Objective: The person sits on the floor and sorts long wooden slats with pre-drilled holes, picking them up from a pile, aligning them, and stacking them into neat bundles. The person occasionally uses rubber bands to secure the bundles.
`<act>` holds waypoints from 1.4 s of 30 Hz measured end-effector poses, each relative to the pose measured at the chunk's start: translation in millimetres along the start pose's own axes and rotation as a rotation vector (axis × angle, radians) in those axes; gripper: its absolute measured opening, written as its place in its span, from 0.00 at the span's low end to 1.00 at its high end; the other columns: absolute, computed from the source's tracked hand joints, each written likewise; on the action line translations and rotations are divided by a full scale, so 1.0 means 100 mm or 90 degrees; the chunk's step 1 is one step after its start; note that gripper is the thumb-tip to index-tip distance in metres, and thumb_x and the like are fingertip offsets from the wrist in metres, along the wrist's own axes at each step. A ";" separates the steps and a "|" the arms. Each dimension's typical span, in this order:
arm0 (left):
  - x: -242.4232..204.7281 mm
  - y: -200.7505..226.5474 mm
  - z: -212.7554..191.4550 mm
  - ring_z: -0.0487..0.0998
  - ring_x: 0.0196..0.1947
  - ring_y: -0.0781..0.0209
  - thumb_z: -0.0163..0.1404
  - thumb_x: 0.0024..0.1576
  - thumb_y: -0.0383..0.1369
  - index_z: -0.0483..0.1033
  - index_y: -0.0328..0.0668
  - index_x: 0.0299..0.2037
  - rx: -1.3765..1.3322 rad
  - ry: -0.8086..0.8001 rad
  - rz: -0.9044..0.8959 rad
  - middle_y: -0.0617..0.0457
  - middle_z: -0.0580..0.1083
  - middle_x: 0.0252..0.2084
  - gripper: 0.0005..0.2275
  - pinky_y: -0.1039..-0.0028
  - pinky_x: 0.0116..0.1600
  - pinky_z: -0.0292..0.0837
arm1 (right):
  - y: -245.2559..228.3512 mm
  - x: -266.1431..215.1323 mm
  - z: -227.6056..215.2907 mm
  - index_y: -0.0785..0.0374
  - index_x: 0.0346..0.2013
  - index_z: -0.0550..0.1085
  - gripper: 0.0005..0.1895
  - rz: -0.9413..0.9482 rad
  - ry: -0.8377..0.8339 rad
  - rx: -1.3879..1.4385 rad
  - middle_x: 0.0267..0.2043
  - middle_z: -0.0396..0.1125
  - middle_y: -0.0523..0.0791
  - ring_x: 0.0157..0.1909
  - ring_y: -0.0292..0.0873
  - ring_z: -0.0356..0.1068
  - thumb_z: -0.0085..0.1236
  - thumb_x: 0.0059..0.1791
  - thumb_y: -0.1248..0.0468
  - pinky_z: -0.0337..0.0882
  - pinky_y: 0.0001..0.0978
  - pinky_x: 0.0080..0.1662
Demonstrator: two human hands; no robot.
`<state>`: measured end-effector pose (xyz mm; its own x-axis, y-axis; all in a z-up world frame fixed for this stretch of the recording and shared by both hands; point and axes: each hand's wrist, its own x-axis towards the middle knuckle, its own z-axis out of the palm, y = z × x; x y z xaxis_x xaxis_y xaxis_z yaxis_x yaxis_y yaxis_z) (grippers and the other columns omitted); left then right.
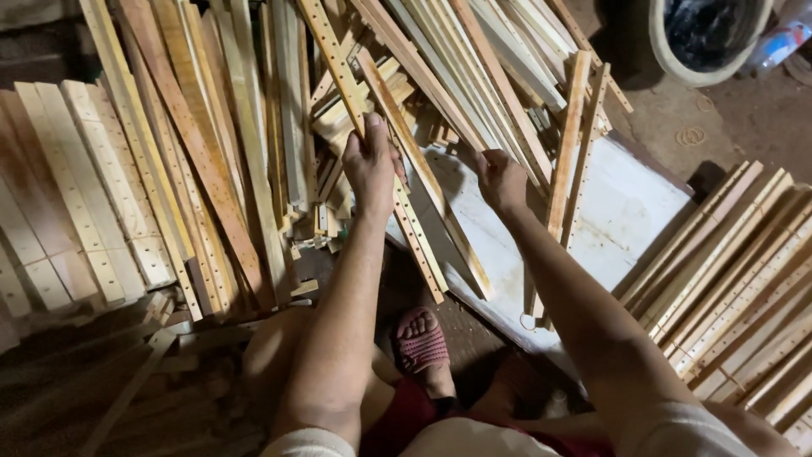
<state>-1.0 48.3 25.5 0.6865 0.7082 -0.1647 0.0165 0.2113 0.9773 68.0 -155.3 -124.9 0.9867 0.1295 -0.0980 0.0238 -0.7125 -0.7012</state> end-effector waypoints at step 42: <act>-0.10 0.06 -0.07 0.76 0.14 0.57 0.49 0.63 0.46 0.66 0.35 0.33 -0.002 -0.056 -0.110 0.43 0.70 0.21 0.19 0.71 0.15 0.77 | -0.41 -0.40 -0.44 0.70 0.49 0.74 0.20 0.116 -0.320 0.453 0.34 0.72 0.54 0.37 0.47 0.74 0.54 0.57 0.53 0.70 0.30 0.33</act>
<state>-13.1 47.4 31.8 0.7341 0.6000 -0.3178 0.1372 0.3274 0.9349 34.7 -161.7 -61.3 0.7743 0.4629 -0.4314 -0.3967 -0.1761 -0.9009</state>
